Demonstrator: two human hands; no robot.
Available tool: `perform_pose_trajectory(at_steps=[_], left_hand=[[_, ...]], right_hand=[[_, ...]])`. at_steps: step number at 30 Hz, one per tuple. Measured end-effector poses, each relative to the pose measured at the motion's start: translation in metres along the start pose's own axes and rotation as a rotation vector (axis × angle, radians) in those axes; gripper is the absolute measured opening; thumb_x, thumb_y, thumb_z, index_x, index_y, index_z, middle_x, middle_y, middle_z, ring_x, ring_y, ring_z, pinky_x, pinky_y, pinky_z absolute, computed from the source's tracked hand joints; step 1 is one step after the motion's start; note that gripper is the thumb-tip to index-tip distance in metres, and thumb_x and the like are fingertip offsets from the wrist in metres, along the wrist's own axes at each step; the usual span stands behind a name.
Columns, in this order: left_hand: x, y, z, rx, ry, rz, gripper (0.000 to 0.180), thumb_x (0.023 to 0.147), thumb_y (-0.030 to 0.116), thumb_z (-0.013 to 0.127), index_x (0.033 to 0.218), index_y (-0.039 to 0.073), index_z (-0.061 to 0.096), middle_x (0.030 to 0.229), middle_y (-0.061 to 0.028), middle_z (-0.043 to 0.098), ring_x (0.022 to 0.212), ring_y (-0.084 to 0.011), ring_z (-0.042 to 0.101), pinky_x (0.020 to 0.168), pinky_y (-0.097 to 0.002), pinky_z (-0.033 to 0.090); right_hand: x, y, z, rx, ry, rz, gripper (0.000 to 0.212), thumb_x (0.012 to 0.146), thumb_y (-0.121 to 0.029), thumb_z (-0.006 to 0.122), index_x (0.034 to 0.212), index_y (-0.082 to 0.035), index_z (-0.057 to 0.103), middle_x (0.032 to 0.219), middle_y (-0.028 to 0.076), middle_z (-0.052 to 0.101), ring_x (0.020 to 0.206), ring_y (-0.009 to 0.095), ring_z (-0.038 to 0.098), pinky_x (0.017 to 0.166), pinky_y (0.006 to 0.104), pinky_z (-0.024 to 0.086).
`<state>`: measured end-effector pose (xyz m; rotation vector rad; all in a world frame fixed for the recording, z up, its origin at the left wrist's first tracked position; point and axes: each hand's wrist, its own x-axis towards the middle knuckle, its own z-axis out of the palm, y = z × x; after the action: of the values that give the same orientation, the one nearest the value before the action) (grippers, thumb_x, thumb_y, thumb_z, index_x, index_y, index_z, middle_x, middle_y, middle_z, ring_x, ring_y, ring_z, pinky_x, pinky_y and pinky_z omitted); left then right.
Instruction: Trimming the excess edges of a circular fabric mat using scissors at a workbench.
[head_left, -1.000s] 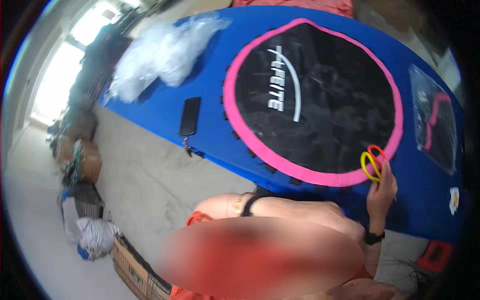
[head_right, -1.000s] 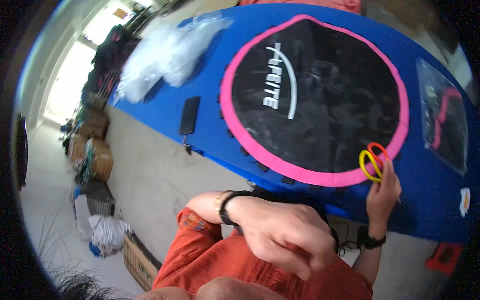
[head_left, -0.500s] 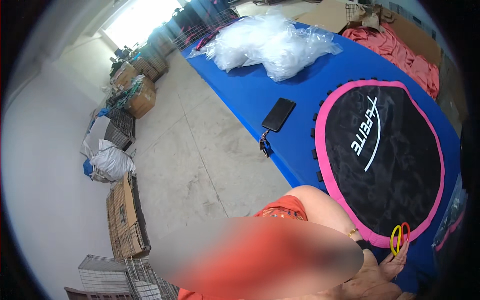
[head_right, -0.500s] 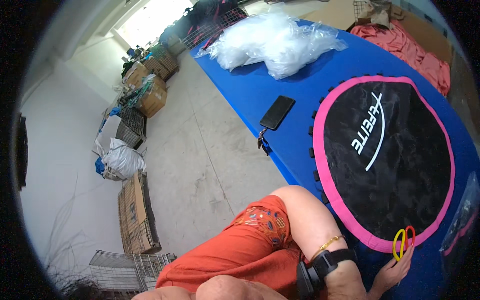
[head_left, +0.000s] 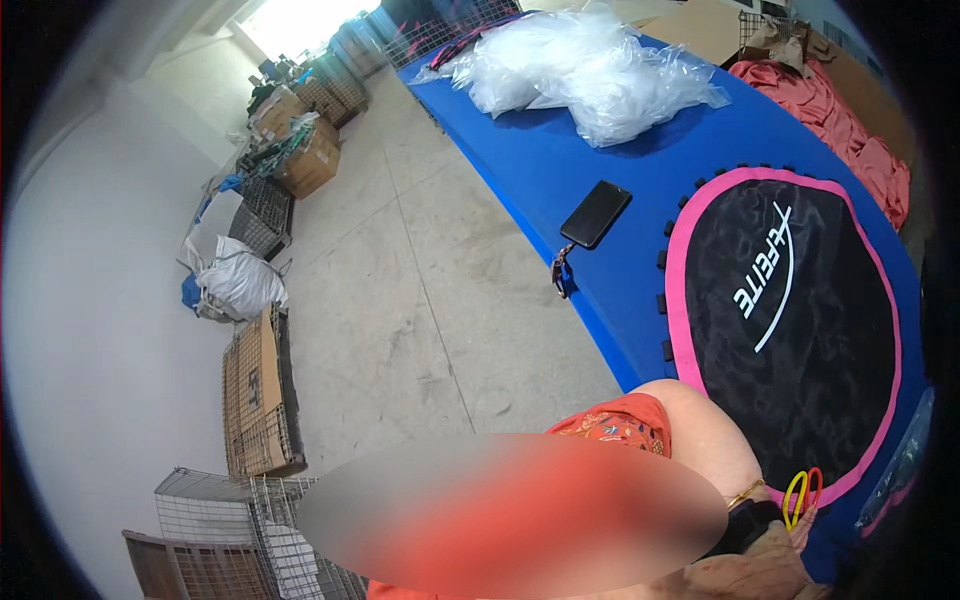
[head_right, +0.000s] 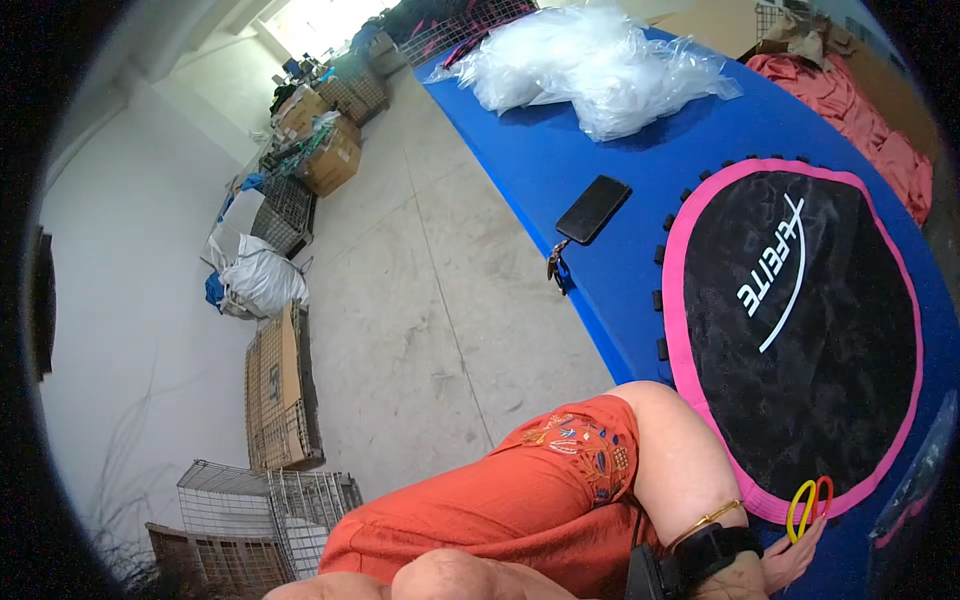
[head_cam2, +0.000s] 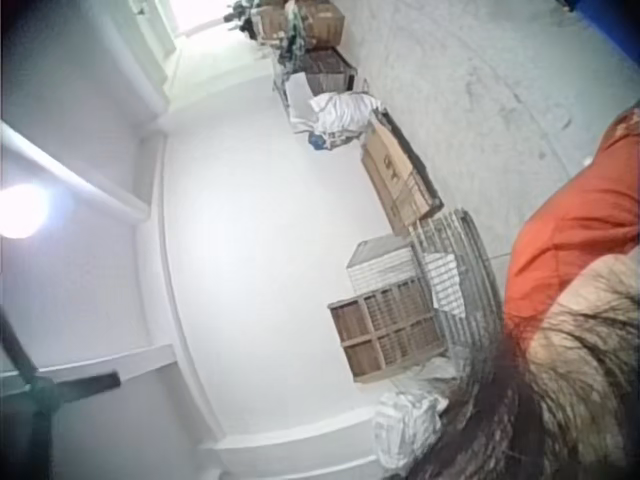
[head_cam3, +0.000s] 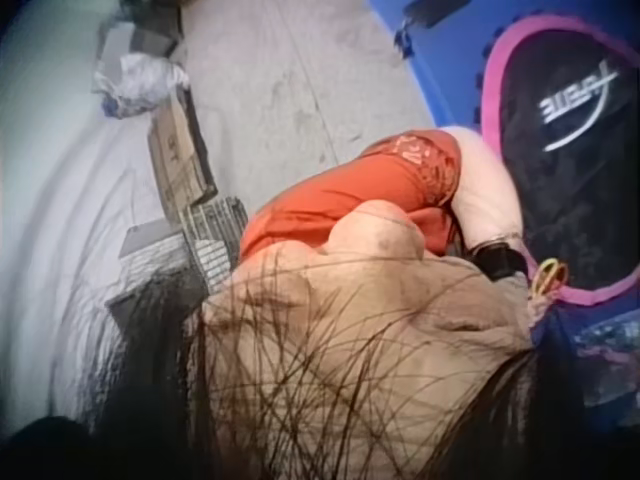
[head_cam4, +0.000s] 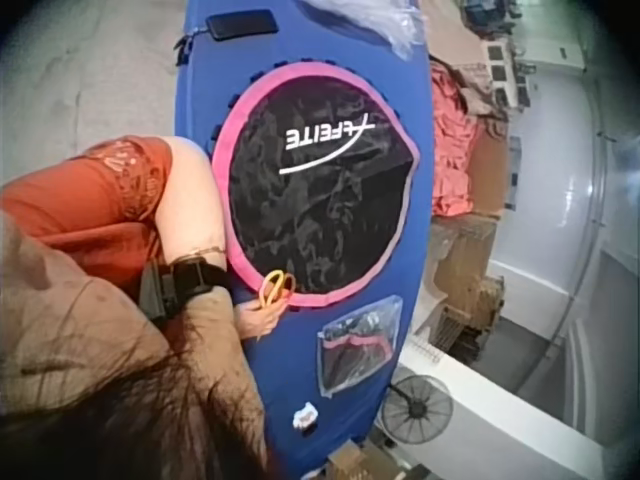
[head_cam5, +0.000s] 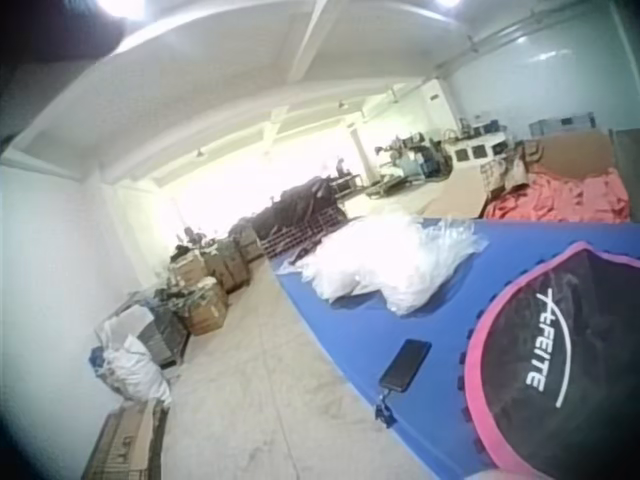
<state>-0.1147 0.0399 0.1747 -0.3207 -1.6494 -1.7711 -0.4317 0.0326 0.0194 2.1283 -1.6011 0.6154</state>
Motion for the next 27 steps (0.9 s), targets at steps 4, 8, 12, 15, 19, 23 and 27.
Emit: perform_pose_trajectory(at_steps=[4,8,12,15,19,23,27], left_hand=[[0.004,-0.001,-0.004,-0.027,0.007,0.008,0.026,0.108,0.013,0.064,0.129,-0.002,0.058,0.122,-0.0103,0.064,0.107,-0.0179,0.058,0.09,-0.0366,0.045],[0.008,-0.005,-0.002,-0.063,0.005,0.012,0.029,0.108,0.013,0.064,0.132,-0.003,0.057,0.127,-0.0112,0.063,0.112,-0.0185,0.057,0.093,-0.0367,0.044],[0.011,-0.007,-0.002,-0.097,-0.003,0.011,0.032,0.109,0.012,0.063,0.136,-0.003,0.055,0.131,-0.012,0.062,0.116,-0.0191,0.055,0.097,-0.0368,0.043],[0.013,-0.009,0.0,-0.12,-0.003,0.005,0.034,0.11,0.012,0.062,0.138,-0.004,0.053,0.135,-0.0126,0.061,0.12,-0.0196,0.054,0.1,-0.0369,0.043],[0.015,-0.009,0.002,-0.152,-0.001,-0.008,0.037,0.11,0.012,0.062,0.142,-0.004,0.052,0.139,-0.0135,0.059,0.125,-0.0202,0.053,0.104,-0.037,0.042],[0.018,-0.008,0.003,-0.179,-0.005,-0.016,0.04,0.111,0.012,0.061,0.145,-0.005,0.05,0.144,-0.0143,0.058,0.13,-0.0208,0.052,0.108,-0.0371,0.041],[0.024,-0.006,0.003,-0.204,-0.01,-0.021,0.043,0.112,0.012,0.06,0.149,-0.006,0.048,0.148,-0.0152,0.056,0.134,-0.0214,0.05,0.111,-0.0372,0.04]], right_hand=[[0.007,0.004,0.006,-0.001,0.007,-0.011,0.043,0.108,-0.023,0.058,0.146,-0.002,0.065,0.139,0.017,0.072,0.111,0.038,0.073,0.093,0.0475,0.056],[0.004,0.008,0.007,-0.008,0.01,-0.011,0.044,0.108,-0.022,0.058,0.146,-0.002,0.065,0.14,0.017,0.072,0.112,0.038,0.073,0.093,0.0477,0.055],[0.003,0.011,0.009,-0.016,0.019,-0.005,0.044,0.109,-0.022,0.058,0.146,-0.002,0.064,0.14,0.018,0.072,0.113,0.039,0.073,0.094,0.0479,0.055],[0.001,0.011,0.011,-0.012,0.024,-0.001,0.044,0.109,-0.022,0.058,0.147,-0.002,0.064,0.14,0.018,0.072,0.114,0.039,0.072,0.094,0.0481,0.055],[-0.003,0.008,0.013,-0.004,0.029,0.007,0.044,0.109,-0.022,0.057,0.147,-0.002,0.064,0.141,0.018,0.071,0.115,0.039,0.072,0.094,0.0483,0.055],[-0.003,0.007,0.014,-0.001,0.042,0.014,0.044,0.109,-0.022,0.057,0.147,-0.001,0.063,0.141,0.019,0.071,0.116,0.039,0.072,0.095,0.0485,0.055],[-0.001,0.008,0.015,-0.001,0.057,0.017,0.044,0.109,-0.021,0.057,0.148,-0.001,0.063,0.141,0.019,0.071,0.116,0.04,0.072,0.095,0.0487,0.055]])
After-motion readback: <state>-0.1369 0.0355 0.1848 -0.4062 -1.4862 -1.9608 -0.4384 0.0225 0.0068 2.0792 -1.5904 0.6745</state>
